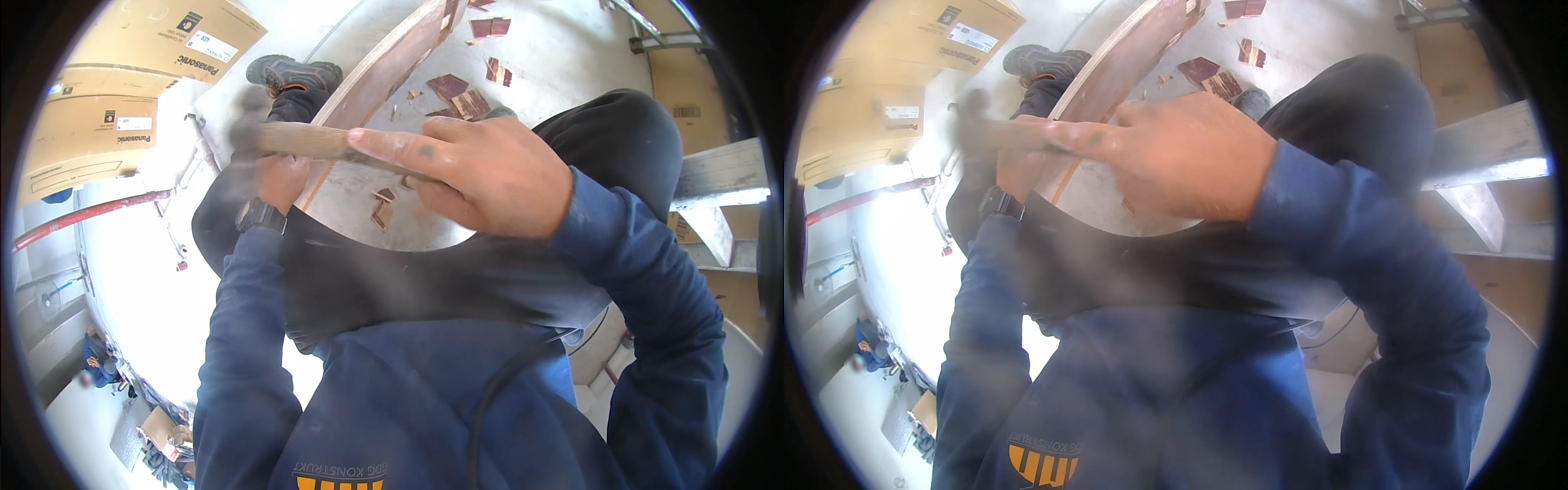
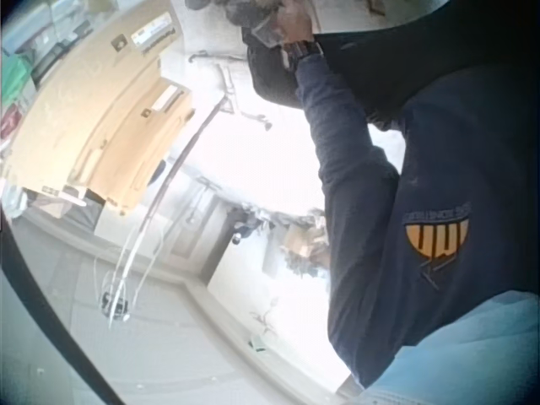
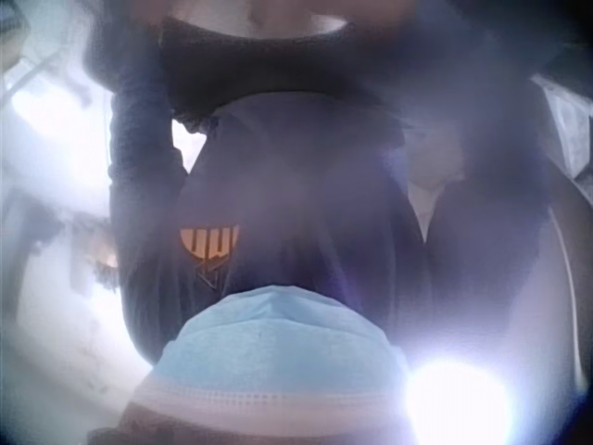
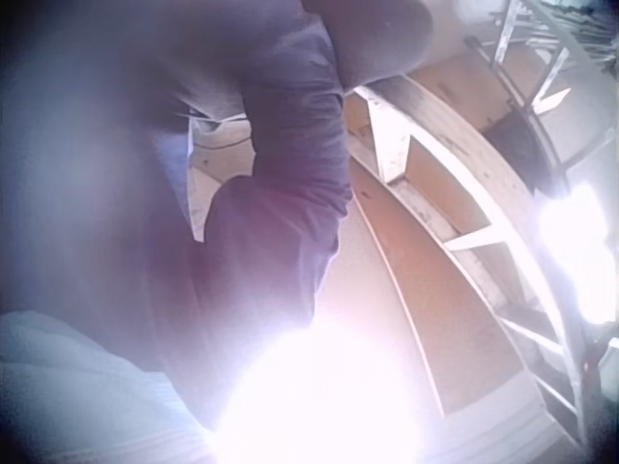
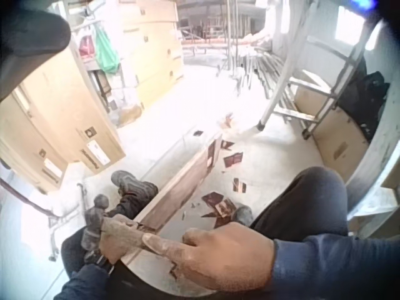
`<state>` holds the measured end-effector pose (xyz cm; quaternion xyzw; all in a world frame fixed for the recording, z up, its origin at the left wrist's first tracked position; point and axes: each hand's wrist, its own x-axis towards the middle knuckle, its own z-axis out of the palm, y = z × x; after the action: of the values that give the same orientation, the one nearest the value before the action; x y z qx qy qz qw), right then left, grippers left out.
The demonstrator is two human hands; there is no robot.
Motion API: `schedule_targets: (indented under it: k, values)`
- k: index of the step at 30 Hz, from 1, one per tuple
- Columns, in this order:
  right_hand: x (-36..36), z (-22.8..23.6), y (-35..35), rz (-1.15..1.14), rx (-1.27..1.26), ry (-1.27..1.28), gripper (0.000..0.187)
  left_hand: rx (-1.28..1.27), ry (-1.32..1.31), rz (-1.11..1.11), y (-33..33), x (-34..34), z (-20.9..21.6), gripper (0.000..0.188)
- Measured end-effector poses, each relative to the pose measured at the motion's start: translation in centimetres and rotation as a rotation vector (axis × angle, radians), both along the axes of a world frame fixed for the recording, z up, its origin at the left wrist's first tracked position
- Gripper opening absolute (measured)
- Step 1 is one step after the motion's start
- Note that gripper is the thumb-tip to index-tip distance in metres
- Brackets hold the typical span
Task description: The person uses a hammer and chisel to pry apart a wooden board, removing small pieces of wood. They repeatedly strike the chisel and pull apart sections of the board.
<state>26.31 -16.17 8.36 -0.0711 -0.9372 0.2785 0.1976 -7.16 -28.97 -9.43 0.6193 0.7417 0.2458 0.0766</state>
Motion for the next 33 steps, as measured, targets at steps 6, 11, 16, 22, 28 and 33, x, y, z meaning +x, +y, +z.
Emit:
schedule_targets:
  k: [6,11,16,22,28,33]
  values:
    - [0.0,-0.5,0.1,-0.035,0.001,0.009,0.072,-0.134,0.194,0.071,-0.4,1.2,1.0,0.041]
    - [0.1,-0.2,-0.2,-0.039,0.019,-0.196,0.072,-0.209,0.103,0.066,0.3,0.8,1.2,0.03]
    - [-0.1,-0.3,-0.4,-0.049,-0.007,-0.002,0.068,-0.127,-0.016,-0.011,0.1,-0.1,0.1,0.025]
    - [-0.1,-0.3,-0.3,-0.04,0.017,-0.079,0.073,-0.102,0.026,0.067,-0.6,-0.2,-0.8,0.038]
    - [-0.3,-0.3,-0.3,-0.013,0.007,-0.16,0.074,-0.193,-0.046,0.081,0.3,-1.5,-1.6,0.034]
    - [-0.8,-0.9,-0.6,-0.049,0.035,-0.079,0.073,-0.074,-0.025,-0.061,0.1,-1.3,-1.7,0.03]
